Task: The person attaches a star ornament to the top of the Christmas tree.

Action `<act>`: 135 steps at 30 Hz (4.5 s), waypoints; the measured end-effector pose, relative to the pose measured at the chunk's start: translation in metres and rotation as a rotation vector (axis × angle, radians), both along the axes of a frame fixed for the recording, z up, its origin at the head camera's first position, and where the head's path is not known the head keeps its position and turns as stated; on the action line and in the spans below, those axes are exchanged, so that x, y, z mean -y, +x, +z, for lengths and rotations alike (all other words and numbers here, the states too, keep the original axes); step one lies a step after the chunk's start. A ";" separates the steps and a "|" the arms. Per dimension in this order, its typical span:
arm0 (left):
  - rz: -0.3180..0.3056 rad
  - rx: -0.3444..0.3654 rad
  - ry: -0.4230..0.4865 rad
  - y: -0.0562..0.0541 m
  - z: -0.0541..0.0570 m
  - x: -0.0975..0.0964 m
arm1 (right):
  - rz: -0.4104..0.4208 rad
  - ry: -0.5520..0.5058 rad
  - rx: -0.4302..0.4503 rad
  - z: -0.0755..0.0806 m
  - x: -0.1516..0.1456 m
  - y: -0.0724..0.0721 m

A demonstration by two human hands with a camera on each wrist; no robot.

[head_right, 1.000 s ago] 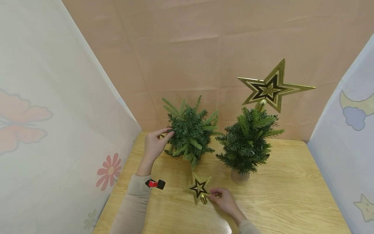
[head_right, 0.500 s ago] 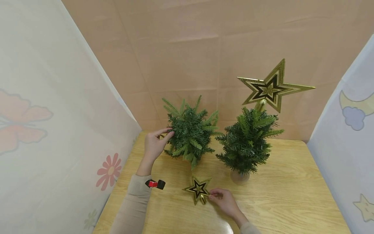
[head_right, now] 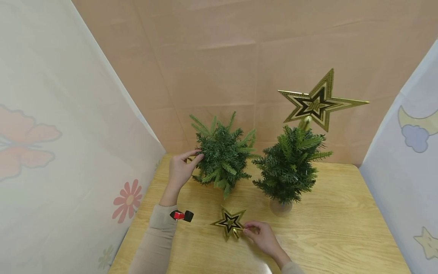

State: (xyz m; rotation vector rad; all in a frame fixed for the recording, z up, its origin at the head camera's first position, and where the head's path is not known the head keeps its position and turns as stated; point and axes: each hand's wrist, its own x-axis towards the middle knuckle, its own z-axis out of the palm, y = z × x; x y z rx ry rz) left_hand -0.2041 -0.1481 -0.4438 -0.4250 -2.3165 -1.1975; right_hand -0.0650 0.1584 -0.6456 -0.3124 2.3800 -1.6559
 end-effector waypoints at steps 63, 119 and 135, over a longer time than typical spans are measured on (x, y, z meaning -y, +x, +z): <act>0.011 0.011 0.023 0.002 0.001 -0.001 | 0.026 -0.227 -0.169 0.109 0.019 0.008; 0.006 0.022 0.012 0.002 0.001 -0.001 | -0.082 -0.355 -0.405 0.211 0.039 -0.017; 0.014 0.015 0.013 0.001 -0.002 0.001 | -0.158 -0.343 -0.389 0.223 0.043 -0.030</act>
